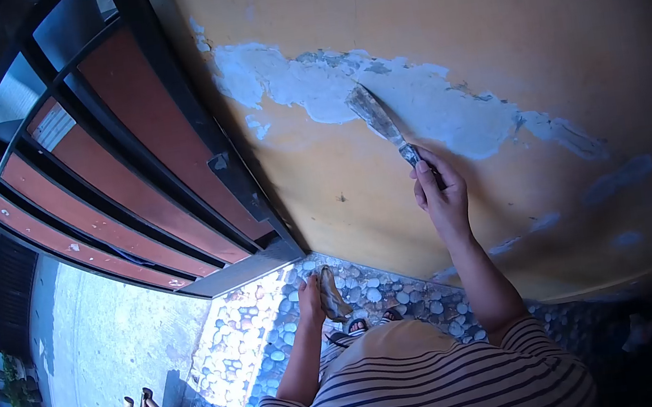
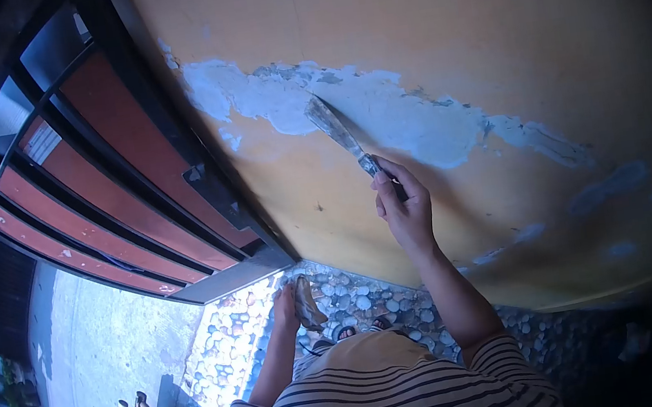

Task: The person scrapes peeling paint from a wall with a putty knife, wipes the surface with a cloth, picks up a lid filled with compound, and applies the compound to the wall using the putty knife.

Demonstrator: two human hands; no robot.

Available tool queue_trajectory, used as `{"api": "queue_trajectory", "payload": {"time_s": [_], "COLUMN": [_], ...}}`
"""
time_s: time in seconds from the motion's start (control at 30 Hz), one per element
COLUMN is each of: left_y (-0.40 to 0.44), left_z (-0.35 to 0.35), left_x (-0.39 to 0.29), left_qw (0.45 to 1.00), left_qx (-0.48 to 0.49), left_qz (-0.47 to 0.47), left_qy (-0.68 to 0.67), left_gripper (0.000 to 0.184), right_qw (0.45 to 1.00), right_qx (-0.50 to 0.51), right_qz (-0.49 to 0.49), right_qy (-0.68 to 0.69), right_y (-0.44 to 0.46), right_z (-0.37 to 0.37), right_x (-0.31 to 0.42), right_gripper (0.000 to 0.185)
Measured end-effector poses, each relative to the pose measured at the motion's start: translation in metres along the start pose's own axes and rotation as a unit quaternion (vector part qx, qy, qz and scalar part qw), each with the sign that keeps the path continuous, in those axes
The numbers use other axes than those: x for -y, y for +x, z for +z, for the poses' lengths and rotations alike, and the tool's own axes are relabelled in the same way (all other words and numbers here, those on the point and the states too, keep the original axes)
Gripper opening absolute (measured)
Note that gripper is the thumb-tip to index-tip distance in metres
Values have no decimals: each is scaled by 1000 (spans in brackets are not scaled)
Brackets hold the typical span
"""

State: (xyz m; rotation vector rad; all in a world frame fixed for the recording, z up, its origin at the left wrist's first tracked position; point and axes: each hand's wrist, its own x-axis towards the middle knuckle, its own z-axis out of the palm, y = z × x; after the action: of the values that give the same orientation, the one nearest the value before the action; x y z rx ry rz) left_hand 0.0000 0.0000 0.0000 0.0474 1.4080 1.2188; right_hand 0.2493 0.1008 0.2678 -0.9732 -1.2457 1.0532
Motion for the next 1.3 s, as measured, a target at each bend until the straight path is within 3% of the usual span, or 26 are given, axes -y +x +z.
{"api": "queue_trajectory", "payload": {"time_s": [0.2,0.3,0.77,0.93,1.07,1.3], "left_y": [-19,-21,72,84,99,94], "left_z": [8,14,53,41,36,41], "left_x": [-17,-38,-100,-114,-108,-108], "left_qw": [996,998,973,973,980,975], "left_qx": [35,13,196,196,173,186], "left_qz": [77,57,84,65,51,59], "left_qy": [20,31,92,102,90,106], "left_gripper": [32,32,20,21,22,23], "right_qw": [998,999,994,993,987,993], "right_qx": [-21,-34,-91,-99,-125,-99], "right_qz": [-46,-30,-42,-34,-39,-43], "right_qy": [24,21,-37,-55,-88,-57], "right_y": [2,4,27,28,13,27], "right_z": [-17,-10,45,65,35,75], "right_x": [-10,-13,1,19,3,15], "right_gripper": [29,28,29,28,28,28]}}
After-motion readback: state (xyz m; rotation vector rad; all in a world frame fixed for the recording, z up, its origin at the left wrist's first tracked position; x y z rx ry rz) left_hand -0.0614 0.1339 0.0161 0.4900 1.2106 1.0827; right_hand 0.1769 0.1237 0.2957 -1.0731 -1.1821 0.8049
